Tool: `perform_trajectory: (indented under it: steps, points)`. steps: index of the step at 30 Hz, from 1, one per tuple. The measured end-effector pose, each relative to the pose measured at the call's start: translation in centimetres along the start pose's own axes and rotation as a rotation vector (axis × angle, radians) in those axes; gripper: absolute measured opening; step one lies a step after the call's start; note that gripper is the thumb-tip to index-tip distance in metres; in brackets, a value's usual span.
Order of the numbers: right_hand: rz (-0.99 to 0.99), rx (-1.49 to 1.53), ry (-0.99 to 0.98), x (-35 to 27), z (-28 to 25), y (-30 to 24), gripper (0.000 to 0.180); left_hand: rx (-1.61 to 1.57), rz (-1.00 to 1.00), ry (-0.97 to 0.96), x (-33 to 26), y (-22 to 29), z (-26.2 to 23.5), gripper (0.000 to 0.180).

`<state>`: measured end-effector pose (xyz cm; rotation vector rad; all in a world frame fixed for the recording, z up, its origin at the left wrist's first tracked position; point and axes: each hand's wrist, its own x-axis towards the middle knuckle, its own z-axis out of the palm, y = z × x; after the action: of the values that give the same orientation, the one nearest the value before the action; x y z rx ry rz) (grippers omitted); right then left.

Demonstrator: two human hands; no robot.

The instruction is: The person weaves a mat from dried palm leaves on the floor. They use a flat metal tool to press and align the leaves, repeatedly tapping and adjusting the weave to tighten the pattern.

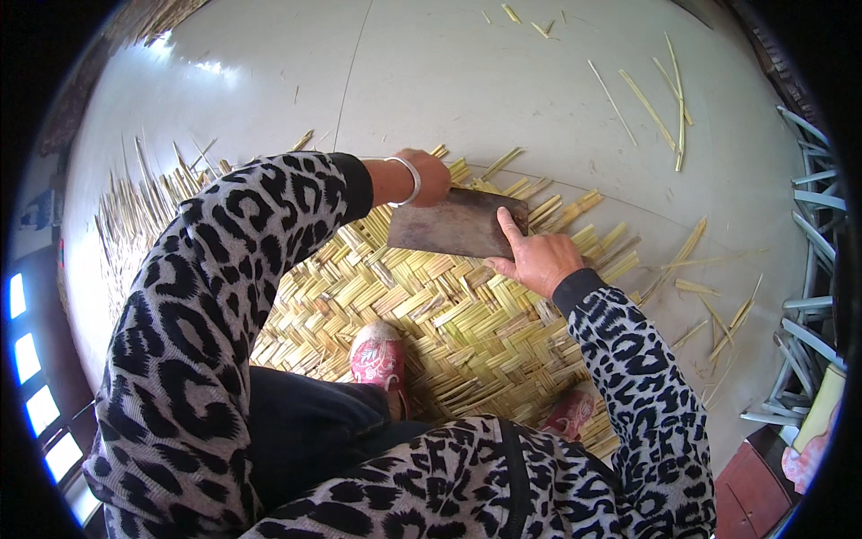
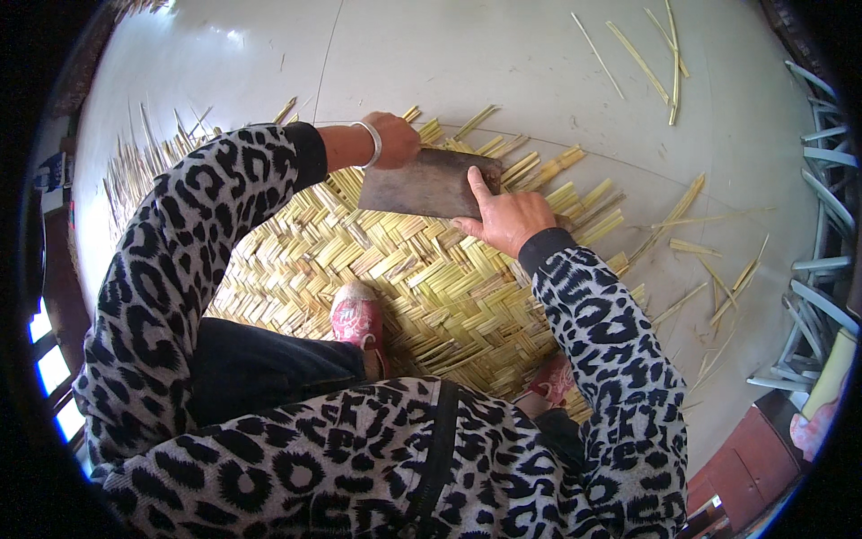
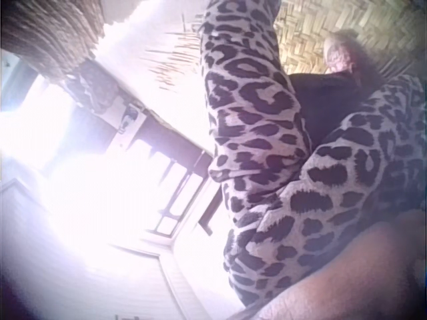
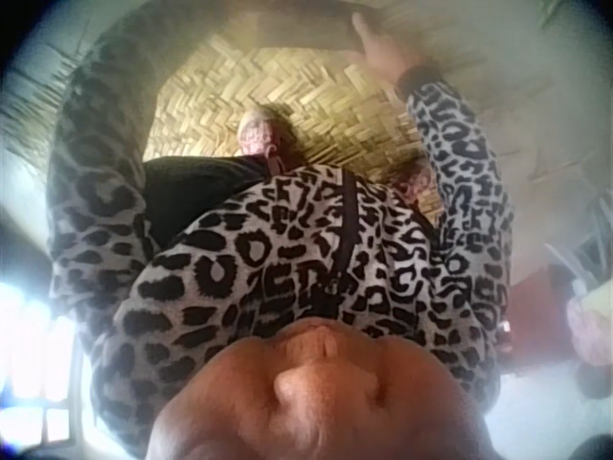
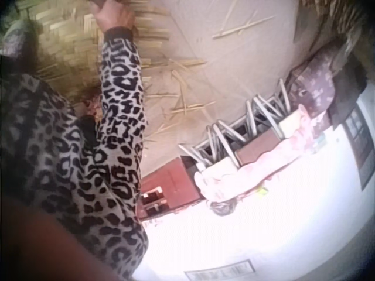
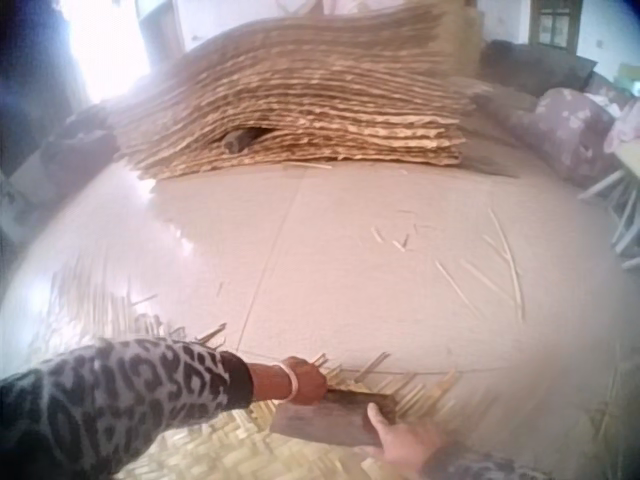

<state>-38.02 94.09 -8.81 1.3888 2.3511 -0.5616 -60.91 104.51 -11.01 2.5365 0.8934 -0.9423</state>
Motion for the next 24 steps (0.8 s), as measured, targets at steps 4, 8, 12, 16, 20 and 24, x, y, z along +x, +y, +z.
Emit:
perform_trajectory:
  steps: [4, 8, 12, 16, 20, 24]
  points:
    - [-0.023, 0.057, 0.109, 0.1, 0.7, -0.4, 0.084, -0.112, 0.189, 0.300, -1.2, 4.6, -7.2, 0.026]
    - [-0.002, 0.043, 0.056, -0.3, 0.1, -0.8, 0.081, -0.814, 0.139, 0.712, 1.6, -3.7, -14.0, 0.033]
    - [-0.117, 0.074, 0.093, -3.5, -0.8, -1.2, 0.079, -0.133, -0.295, 0.547, 2.7, -11.7, -7.8, 0.045]
    - [-0.171, 0.100, -0.022, -5.6, -1.2, -2.6, 0.080, -0.133, -0.379, 0.314, -2.0, -13.1, 0.5, 0.047]
    - [-0.134, 0.256, -0.240, -7.7, -0.9, -3.9, 0.080, -0.385, -0.313, 0.280, -5.5, -11.6, 4.4, 0.030]
    - [-0.023, 0.503, -0.404, -9.2, -0.1, -1.8, 0.079, -0.545, -0.133, 0.263, -3.1, -9.1, 5.2, 0.027]
